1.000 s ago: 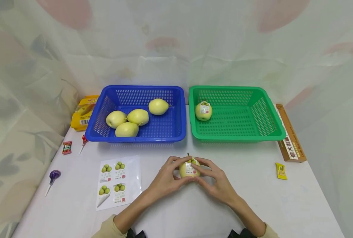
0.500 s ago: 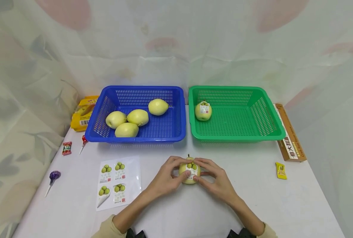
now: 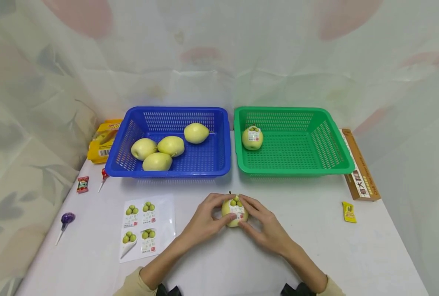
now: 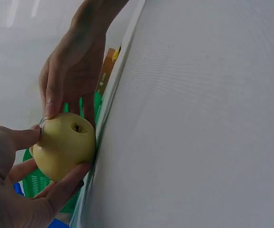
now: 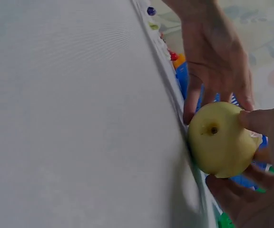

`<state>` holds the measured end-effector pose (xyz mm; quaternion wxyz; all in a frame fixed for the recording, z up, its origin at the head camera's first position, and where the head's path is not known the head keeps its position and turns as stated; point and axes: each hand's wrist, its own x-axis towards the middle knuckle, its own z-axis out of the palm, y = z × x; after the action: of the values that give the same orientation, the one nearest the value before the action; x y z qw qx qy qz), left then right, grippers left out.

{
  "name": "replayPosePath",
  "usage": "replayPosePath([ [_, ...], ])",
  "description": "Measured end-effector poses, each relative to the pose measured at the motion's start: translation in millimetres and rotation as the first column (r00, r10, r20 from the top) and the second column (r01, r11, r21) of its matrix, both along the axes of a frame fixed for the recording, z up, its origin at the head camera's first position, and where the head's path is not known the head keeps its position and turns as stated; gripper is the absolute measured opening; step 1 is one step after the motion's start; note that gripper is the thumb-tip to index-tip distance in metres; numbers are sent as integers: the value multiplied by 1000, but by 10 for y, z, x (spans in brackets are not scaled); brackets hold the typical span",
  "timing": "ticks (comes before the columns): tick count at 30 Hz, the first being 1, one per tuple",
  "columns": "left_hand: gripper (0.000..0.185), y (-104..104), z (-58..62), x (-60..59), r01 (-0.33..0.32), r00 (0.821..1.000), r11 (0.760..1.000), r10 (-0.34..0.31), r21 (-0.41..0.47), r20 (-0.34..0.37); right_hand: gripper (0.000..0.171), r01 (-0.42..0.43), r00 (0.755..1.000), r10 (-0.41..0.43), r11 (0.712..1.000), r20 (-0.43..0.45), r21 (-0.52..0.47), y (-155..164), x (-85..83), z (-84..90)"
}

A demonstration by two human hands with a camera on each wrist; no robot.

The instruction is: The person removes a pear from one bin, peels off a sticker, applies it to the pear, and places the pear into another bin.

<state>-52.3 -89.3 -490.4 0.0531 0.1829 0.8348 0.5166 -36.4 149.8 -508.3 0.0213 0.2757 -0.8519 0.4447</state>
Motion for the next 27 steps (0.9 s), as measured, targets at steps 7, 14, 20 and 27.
replayPosePath([
  [7,59,10,-17,8,16,999,1000,-16,5,-33,55,83,985,-45,969,164,-234,4,-17,-7],
  [14,46,22,-23,10,-7,999,998,5,63,33,33,117,970,-22,917,244,-381,-11,-68,-23],
  [20,30,44,-20,-8,-84,993,989,73,120,95,31,135,964,-44,931,263,-339,-40,-76,-60],
  [27,22,23,-27,-16,-109,987,977,86,182,134,35,177,943,-76,939,324,-295,-94,-86,7],
])
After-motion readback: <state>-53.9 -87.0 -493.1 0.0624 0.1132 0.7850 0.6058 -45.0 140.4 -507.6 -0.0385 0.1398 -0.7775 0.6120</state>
